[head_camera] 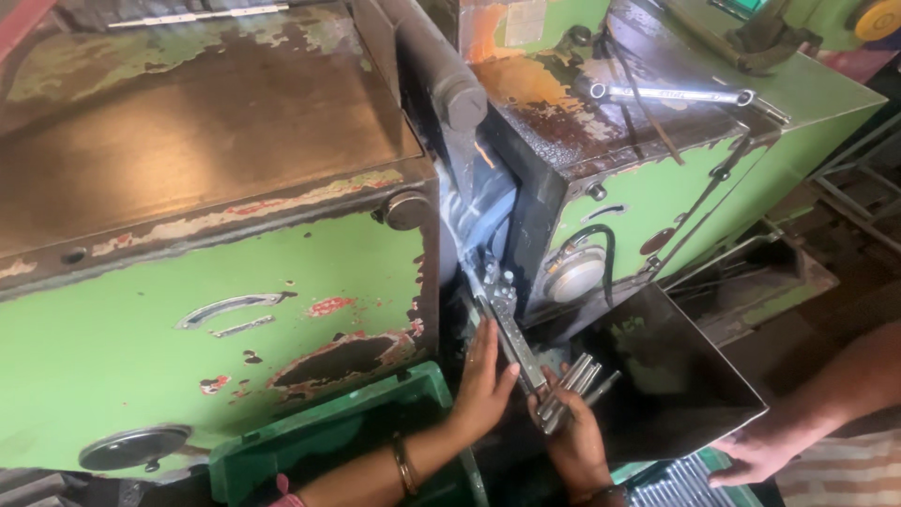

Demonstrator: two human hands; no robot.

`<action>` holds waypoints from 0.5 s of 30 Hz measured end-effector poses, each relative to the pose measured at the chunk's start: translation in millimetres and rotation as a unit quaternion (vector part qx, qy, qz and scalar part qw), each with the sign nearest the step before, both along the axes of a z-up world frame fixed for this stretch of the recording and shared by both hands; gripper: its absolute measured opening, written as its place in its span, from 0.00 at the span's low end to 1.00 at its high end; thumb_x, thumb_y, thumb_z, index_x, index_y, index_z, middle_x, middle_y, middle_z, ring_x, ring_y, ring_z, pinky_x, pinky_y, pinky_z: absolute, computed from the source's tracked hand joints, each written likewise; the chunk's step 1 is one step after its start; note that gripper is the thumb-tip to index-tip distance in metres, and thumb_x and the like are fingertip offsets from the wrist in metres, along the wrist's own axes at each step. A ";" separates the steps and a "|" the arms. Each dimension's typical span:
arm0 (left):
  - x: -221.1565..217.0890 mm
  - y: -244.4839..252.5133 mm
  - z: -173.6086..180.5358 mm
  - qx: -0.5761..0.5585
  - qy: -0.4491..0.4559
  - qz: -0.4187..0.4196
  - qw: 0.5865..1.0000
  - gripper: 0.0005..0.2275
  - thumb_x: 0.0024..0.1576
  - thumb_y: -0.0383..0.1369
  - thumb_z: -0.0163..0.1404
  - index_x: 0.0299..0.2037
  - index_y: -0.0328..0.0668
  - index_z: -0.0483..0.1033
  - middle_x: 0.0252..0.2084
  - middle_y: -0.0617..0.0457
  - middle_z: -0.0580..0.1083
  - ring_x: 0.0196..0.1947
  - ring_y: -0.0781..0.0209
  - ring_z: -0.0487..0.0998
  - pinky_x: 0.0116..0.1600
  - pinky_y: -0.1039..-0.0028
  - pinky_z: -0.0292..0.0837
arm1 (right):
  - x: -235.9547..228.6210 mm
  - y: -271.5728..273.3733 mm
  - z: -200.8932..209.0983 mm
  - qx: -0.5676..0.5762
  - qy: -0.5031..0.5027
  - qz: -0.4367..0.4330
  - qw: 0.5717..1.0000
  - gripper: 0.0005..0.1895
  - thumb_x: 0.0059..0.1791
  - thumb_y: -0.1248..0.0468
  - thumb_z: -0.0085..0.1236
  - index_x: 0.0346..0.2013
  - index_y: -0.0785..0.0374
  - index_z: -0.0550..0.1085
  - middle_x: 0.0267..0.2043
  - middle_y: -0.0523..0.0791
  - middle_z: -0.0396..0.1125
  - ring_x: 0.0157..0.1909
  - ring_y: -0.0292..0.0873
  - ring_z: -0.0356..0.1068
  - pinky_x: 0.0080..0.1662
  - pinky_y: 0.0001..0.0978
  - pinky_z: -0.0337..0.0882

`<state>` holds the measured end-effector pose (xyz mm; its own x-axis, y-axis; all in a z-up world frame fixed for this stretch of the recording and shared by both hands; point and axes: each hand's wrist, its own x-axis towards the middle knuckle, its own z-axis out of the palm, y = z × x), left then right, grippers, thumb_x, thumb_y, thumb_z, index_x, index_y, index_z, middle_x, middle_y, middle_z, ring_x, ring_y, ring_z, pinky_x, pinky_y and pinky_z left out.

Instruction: The person repeatedly feeds small metal rods into a grinding machine, holds them against the rotating wheel, and then places the finished pieces into a green bin. The process is repeated continuously throughout the clip.

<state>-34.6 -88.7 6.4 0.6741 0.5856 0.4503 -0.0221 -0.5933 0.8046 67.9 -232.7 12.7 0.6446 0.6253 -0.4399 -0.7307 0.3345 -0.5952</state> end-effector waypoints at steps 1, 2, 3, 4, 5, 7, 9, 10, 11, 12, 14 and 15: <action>3.9 5.2 -1.1 0.008 -0.005 0.005 1.000 0.35 0.64 0.35 0.49 0.76 0.31 0.42 0.78 0.31 0.47 0.79 0.35 0.45 0.77 0.56 0.40 | 1.8 2.4 0.2 0.008 -0.003 0.000 1.000 0.33 0.45 0.65 0.50 0.66 0.52 0.60 0.55 0.44 0.70 0.48 0.43 0.67 0.53 0.40 0.70; 3.5 4.2 -5.2 0.010 -0.005 0.011 1.000 0.35 0.64 0.35 0.49 0.76 0.31 0.42 0.78 0.31 0.47 0.78 0.35 0.46 0.77 0.56 0.41 | -0.2 -1.4 -2.0 0.010 -0.002 0.001 1.000 0.33 0.44 0.65 0.50 0.65 0.53 0.60 0.57 0.44 0.70 0.49 0.43 0.67 0.54 0.40 0.70; 4.8 7.7 -9.1 0.027 -0.008 0.015 0.999 0.34 0.64 0.35 0.49 0.76 0.31 0.42 0.78 0.30 0.47 0.79 0.34 0.47 0.78 0.55 0.41 | -0.7 -3.4 -4.8 0.022 -0.009 0.003 1.000 0.31 0.47 0.65 0.51 0.66 0.59 0.62 0.57 0.46 0.68 0.50 0.43 0.66 0.55 0.40 0.69; 8.1 14.2 -12.3 0.045 -0.013 0.020 0.999 0.34 0.65 0.35 0.48 0.76 0.31 0.42 0.79 0.30 0.47 0.79 0.34 0.47 0.78 0.55 0.41 | 1.3 -3.2 -7.5 0.034 -0.018 0.006 0.999 0.30 0.50 0.65 0.53 0.67 0.65 0.64 0.57 0.47 0.66 0.51 0.43 0.66 0.57 0.40 0.69; 7.3 14.1 -15.6 0.062 -0.018 0.025 0.998 0.34 0.65 0.35 0.48 0.77 0.31 0.43 0.79 0.29 0.47 0.79 0.33 0.47 0.79 0.54 0.41 | 0.7 -6.4 -9.9 0.047 -0.027 0.008 0.998 0.29 0.52 0.64 0.54 0.69 0.71 0.66 0.57 0.49 0.64 0.53 0.43 0.65 0.58 0.40 0.68; 9.2 21.1 -13.7 0.063 -0.012 0.027 0.998 0.34 0.65 0.36 0.48 0.76 0.32 0.43 0.78 0.30 0.48 0.78 0.33 0.48 0.78 0.55 0.42 | 1.3 -3.5 -10.8 0.020 -0.010 -0.012 1.000 0.26 0.49 0.63 0.51 0.62 0.65 0.66 0.61 0.46 0.66 0.57 0.43 0.66 0.57 0.39 0.67; 13.2 31.1 -8.5 0.063 -0.009 0.025 0.998 0.34 0.65 0.36 0.48 0.76 0.31 0.43 0.77 0.29 0.48 0.78 0.33 0.48 0.77 0.54 0.43 | 6.6 3.0 -11.0 0.021 0.002 -0.015 1.000 0.24 0.48 0.63 0.50 0.59 0.65 0.68 0.60 0.47 0.68 0.58 0.44 0.67 0.58 0.38 0.68; 12.5 31.2 -8.7 0.058 -0.005 0.021 0.998 0.34 0.65 0.36 0.48 0.76 0.31 0.42 0.77 0.28 0.47 0.78 0.32 0.47 0.77 0.54 0.42 | 6.1 0.6 -13.5 0.028 0.010 -0.008 1.000 0.24 0.48 0.63 0.51 0.58 0.68 0.69 0.58 0.49 0.69 0.58 0.46 0.68 0.58 0.38 0.68; 13.3 33.5 -9.3 0.052 -0.001 0.017 0.998 0.34 0.65 0.36 0.47 0.76 0.30 0.42 0.77 0.27 0.46 0.78 0.31 0.46 0.76 0.54 0.42 | 6.3 -1.0 -16.9 0.036 0.017 0.000 0.999 0.24 0.49 0.62 0.51 0.58 0.71 0.71 0.56 0.51 0.69 0.57 0.47 0.68 0.59 0.39 0.69; 14.1 35.7 -10.5 0.055 0.000 0.020 0.998 0.34 0.65 0.36 0.47 0.76 0.30 0.42 0.77 0.27 0.47 0.77 0.31 0.47 0.76 0.54 0.42 | 7.1 -2.0 -20.5 0.044 0.019 -0.011 0.999 0.23 0.50 0.63 0.51 0.57 0.72 0.70 0.55 0.51 0.69 0.57 0.47 0.68 0.59 0.39 0.68; 17.0 41.7 -14.4 0.058 0.004 0.025 0.998 0.34 0.65 0.37 0.47 0.76 0.30 0.42 0.77 0.28 0.48 0.77 0.31 0.47 0.76 0.54 0.43 | 10.0 -2.3 -27.4 0.060 0.024 -0.033 0.997 0.20 0.52 0.64 0.53 0.55 0.75 0.69 0.53 0.52 0.69 0.57 0.47 0.69 0.61 0.39 0.68; 16.9 42.1 -17.3 0.049 0.002 0.024 0.998 0.34 0.65 0.37 0.47 0.76 0.31 0.42 0.77 0.28 0.49 0.77 0.32 0.48 0.76 0.55 0.44 | 9.2 -5.5 -30.0 0.050 0.029 -0.044 0.997 0.19 0.51 0.65 0.52 0.54 0.74 0.69 0.53 0.52 0.70 0.57 0.47 0.69 0.61 0.39 0.68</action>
